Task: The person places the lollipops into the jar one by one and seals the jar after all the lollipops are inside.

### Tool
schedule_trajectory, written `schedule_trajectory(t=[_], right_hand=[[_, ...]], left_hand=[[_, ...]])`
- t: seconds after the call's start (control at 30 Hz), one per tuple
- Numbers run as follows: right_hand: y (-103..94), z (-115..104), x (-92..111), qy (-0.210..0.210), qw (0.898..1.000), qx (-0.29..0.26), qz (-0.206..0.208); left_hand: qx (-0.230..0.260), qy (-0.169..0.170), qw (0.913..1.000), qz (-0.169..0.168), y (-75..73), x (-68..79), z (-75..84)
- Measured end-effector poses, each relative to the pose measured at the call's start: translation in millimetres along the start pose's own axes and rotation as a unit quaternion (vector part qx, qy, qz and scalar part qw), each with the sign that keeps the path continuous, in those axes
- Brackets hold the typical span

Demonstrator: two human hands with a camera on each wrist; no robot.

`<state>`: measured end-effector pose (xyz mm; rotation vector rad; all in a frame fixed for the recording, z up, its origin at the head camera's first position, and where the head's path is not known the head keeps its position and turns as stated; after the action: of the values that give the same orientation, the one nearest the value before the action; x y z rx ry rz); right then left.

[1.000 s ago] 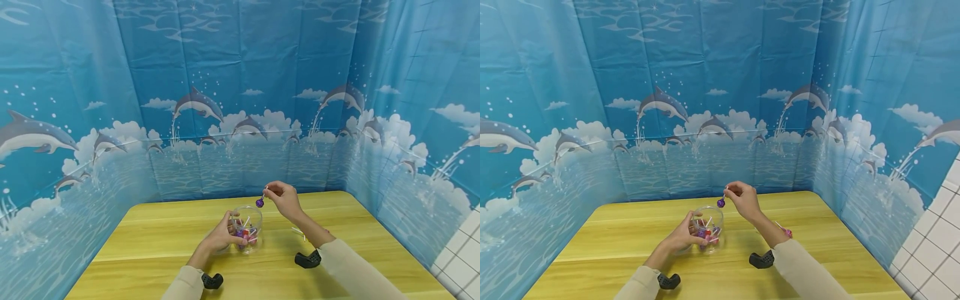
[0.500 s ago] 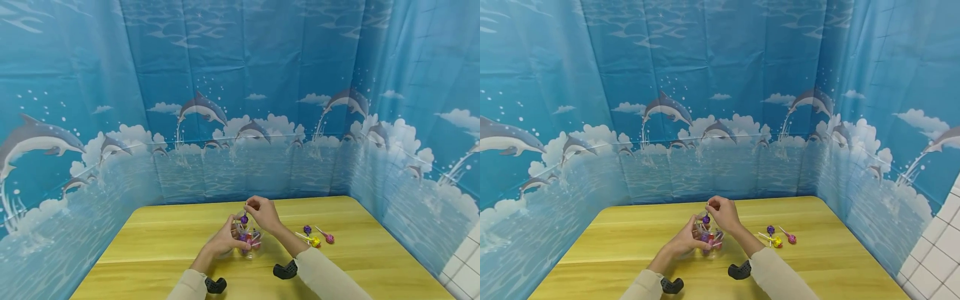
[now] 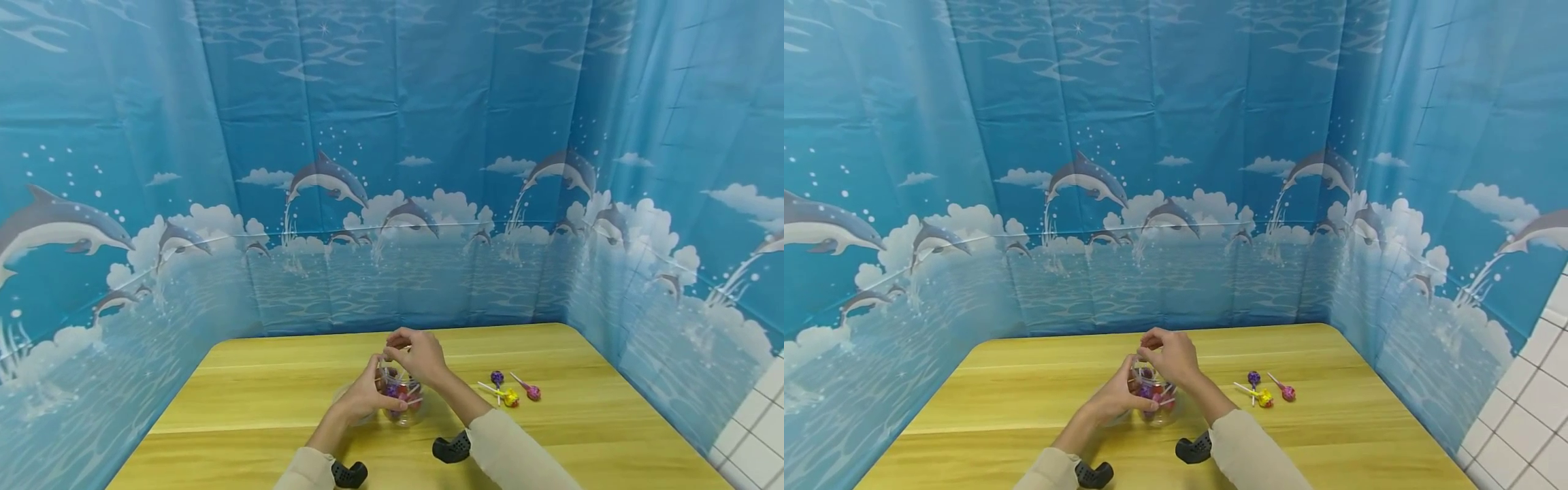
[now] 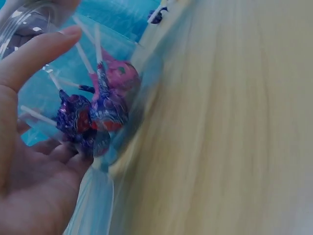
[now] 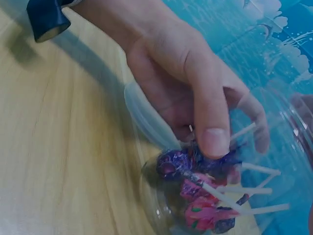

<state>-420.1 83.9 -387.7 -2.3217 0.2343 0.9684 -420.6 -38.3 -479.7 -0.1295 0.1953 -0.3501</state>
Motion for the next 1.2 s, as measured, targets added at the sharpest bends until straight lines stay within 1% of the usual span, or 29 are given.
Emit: schedule_trajectory(t=[0.1, 0.2, 0.33, 0.43, 0.67, 0.8, 0.93, 1.07, 1.2], right_hand=[[-0.1, 0.3, 1.7, -0.001, 1.000, 0.004, -0.002], [-0.9, 0.4, 2.2, -0.006, 1.000, 0.006, -0.003], [0.3, -2.8, 2.2, -0.010, 1.000, 0.001, -0.003], [-0.5, -3.4, 2.4, -0.008, 1.000, -0.003, 0.001], [-4.5, 0.2, 2.9, -0.002, 1.000, -0.024, 0.003], [-11.7, 7.0, 2.9, 0.003, 0.998, -0.060, -0.002], [-19.9, 11.3, 2.1, -0.005, 0.995, -0.095, -0.011], [-26.5, 13.2, 0.9, -0.014, 0.995, -0.102, -0.008], [-33.2, 17.5, 0.2, -0.005, 0.995, -0.098, 0.003]], left_hand=[[0.002, 0.000, 1.0000, 0.009, 2.5, 1.7, 2.2], [0.020, 0.000, 0.9997, 0.015, 6.0, 2.7, 4.9], [0.048, -0.005, 0.9985, 0.025, 6.2, 3.1, 3.6], [0.059, -0.007, 0.9978, 0.029, 7.0, 2.1, 0.5], [0.018, 0.008, 0.9991, 0.037, 6.6, 1.3, -0.6], [0.003, 0.011, 0.9993, 0.035, 8.4, -0.7, -0.9], [-0.015, 0.012, 0.9991, 0.039, 8.1, -0.9, -0.3], [-0.036, 0.012, 0.9977, 0.055, 4.1, 0.4, 1.6], [-0.052, 0.011, 0.9969, 0.058, 1.9, 0.9, 2.9]])
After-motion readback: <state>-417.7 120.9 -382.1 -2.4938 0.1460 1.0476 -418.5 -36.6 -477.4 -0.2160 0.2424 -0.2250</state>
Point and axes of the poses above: each hand's wrist, its own x-axis away from the middle knuckle, its own y-axis out of the palm, z = x × y, the point moved 8 cm from there along -x, towards the middle knuckle, and after that the axes turned 12 degrees about z, right-handed, at the moved point
